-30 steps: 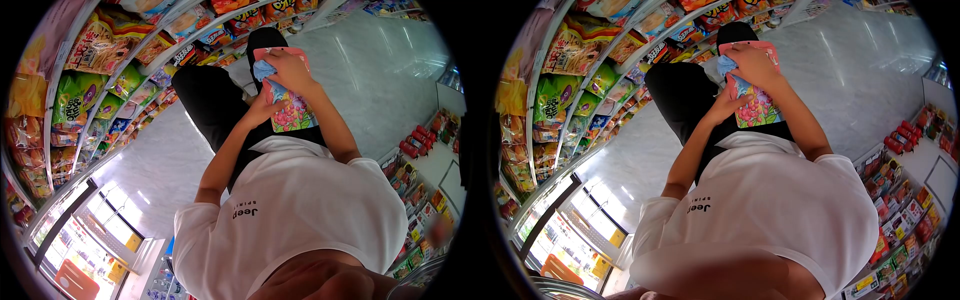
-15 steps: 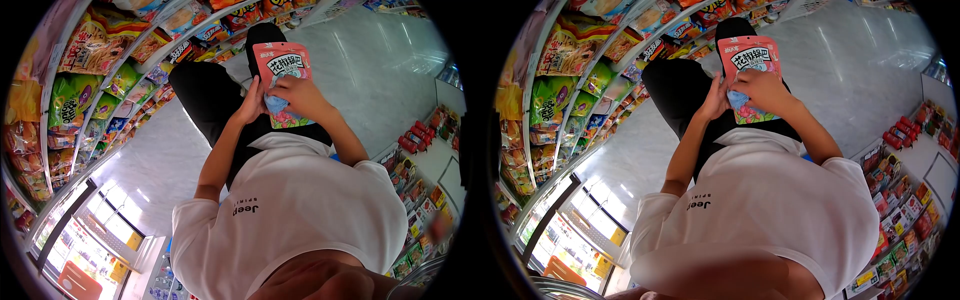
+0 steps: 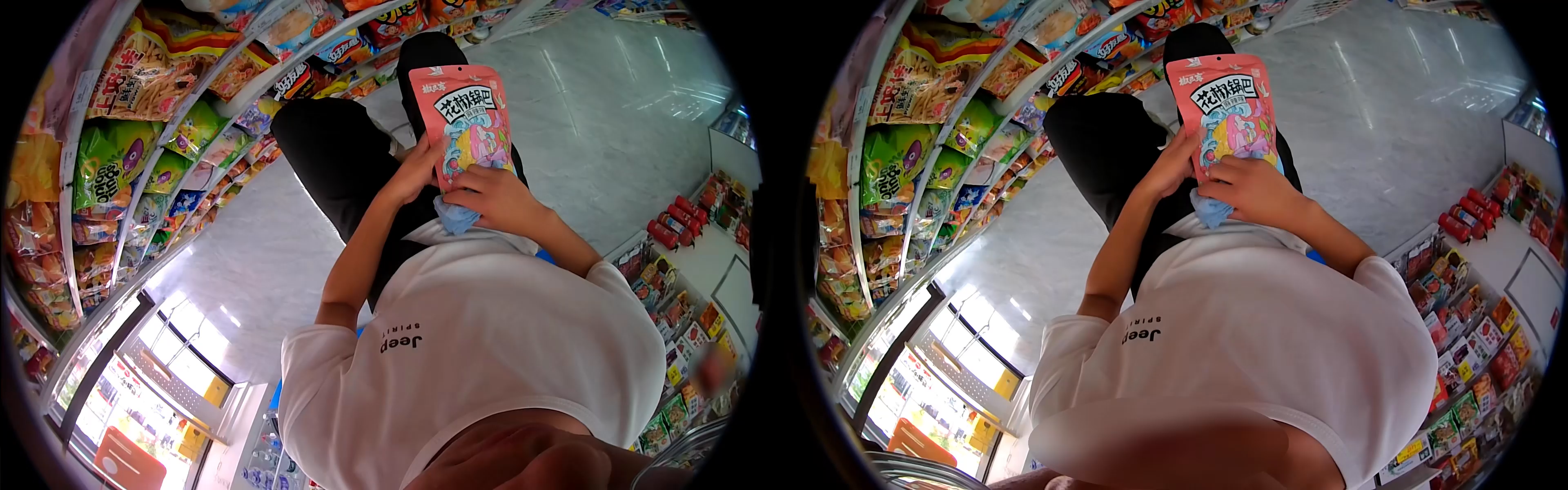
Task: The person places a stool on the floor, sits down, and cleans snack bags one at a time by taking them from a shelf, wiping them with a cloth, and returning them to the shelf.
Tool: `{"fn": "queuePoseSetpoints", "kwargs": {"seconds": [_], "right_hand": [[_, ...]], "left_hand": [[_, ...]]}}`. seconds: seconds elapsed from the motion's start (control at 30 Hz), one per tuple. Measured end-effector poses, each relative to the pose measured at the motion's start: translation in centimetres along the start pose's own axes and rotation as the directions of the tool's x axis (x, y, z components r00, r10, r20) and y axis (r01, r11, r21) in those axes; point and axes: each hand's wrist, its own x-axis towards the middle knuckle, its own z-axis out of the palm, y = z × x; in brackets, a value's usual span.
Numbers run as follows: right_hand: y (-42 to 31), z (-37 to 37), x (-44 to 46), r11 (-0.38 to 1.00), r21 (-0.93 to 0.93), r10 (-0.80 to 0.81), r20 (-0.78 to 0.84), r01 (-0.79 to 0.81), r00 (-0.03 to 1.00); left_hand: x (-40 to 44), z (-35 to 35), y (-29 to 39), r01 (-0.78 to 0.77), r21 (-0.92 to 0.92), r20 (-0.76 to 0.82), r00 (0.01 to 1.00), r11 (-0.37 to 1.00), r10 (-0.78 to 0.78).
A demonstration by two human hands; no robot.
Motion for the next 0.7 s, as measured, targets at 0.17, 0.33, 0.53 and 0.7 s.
{"fn": "queuePoseSetpoints", "kwargs": {"seconds": [0.17, 0.33, 0.53, 0.7], "right_hand": [[2.4, 0.2, -0.8, 0.976, -0.008, 0.211, -0.205, -0.217, 0.956], [5.1, 0.1, -0.4, 0.917, 0.046, 0.385, -0.358, -0.396, 0.851], [8.9, 0.5, 2.3, 0.877, 0.034, 0.432, -0.490, -0.478, 0.757], [13.6, 1.9, 4.8, 0.852, 0.055, 0.455, -0.571, -0.521, 0.683]], "left_hand": [[0.8, -0.3, -1.4, -0.143, 0.153, 0.015, 0.990, 0.978, 0.142], [0.3, 0.0, -0.9, -0.151, 0.146, 0.013, 0.988, 0.978, 0.151], [0.0, 0.1, -0.7, -0.095, 0.154, -0.009, 0.995, 0.983, 0.097], [0.1, -0.1, -0.6, -0.045, 0.153, -0.043, 0.998, 0.987, 0.052]]}}
